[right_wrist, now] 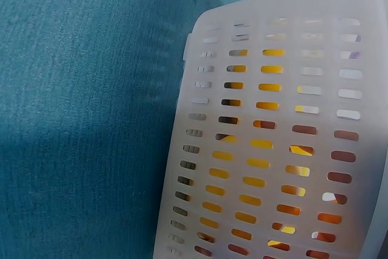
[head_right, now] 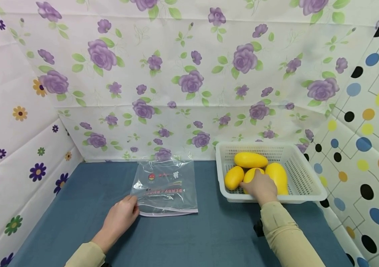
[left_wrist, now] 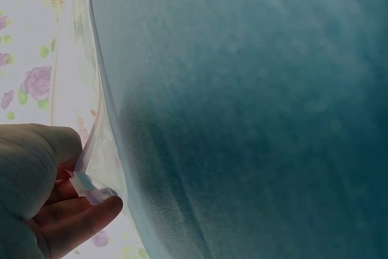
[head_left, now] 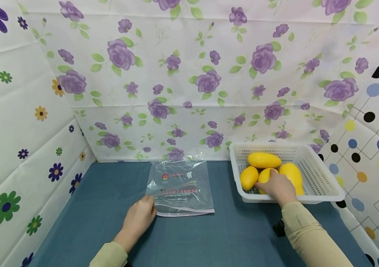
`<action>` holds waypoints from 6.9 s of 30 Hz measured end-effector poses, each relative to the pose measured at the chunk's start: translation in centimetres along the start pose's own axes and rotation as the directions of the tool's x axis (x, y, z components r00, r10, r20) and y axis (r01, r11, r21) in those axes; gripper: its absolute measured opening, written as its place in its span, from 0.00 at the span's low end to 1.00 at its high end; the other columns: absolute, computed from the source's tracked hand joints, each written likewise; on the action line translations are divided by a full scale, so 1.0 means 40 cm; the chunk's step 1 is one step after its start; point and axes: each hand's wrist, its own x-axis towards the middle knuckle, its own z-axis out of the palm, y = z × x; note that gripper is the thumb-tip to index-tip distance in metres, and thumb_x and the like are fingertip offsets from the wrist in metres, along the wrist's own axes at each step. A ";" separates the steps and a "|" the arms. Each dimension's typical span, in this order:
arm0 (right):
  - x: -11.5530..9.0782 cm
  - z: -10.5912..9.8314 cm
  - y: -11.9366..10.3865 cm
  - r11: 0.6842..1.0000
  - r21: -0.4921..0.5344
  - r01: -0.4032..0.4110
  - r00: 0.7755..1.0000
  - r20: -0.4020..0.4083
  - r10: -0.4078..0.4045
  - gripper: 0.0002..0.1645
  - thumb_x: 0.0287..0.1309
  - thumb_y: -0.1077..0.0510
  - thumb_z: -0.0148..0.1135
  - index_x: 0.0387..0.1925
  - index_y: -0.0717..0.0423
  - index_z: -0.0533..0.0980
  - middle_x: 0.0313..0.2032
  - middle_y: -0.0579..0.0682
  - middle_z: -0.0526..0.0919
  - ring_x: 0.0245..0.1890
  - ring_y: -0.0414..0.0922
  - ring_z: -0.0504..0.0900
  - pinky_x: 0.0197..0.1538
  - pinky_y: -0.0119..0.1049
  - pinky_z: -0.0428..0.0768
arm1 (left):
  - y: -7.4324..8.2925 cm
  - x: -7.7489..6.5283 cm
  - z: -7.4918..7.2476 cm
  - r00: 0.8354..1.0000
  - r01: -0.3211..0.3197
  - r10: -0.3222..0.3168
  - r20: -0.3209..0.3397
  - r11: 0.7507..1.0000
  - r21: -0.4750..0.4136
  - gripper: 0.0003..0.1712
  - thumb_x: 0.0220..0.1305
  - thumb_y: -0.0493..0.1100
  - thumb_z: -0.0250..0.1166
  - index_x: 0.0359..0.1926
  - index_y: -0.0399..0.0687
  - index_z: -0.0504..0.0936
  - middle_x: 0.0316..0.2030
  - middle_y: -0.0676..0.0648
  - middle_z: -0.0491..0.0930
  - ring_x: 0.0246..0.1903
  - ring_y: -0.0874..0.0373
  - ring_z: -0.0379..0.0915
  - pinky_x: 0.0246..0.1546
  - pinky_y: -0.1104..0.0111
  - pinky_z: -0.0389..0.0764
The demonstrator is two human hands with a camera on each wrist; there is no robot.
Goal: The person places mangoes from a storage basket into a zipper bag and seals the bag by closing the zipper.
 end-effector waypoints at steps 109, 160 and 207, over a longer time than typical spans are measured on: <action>-0.073 -0.097 0.041 0.977 0.184 0.107 0.990 -0.112 -0.087 0.65 0.67 0.23 0.59 0.85 0.58 0.48 0.75 0.77 0.62 0.69 0.77 0.66 0.65 0.74 0.67 | 0.006 0.000 -0.002 0.998 0.051 -0.051 0.022 0.998 -0.034 0.21 0.57 0.29 0.76 0.24 0.49 0.71 0.21 0.53 0.65 0.17 0.62 0.59 0.18 0.66 0.66; -0.158 -0.082 -0.076 0.948 0.234 0.214 0.968 -0.179 -0.175 0.63 0.65 0.22 0.63 0.85 0.52 0.53 0.69 0.73 0.73 0.57 0.65 0.79 0.54 0.61 0.80 | 0.005 -0.003 -0.004 0.998 0.060 -0.060 0.006 0.998 -0.035 0.19 0.56 0.29 0.76 0.25 0.48 0.73 0.22 0.53 0.67 0.18 0.62 0.61 0.19 0.65 0.67; -0.212 -0.042 -0.167 0.880 0.261 0.397 0.912 -0.217 -0.347 0.57 0.61 0.29 0.73 0.83 0.43 0.61 0.55 0.60 0.86 0.37 0.46 0.82 0.39 0.43 0.79 | 0.016 0.008 -0.004 0.997 0.070 -0.069 0.027 0.997 -0.030 0.19 0.57 0.29 0.76 0.25 0.48 0.72 0.22 0.52 0.67 0.18 0.61 0.62 0.19 0.64 0.68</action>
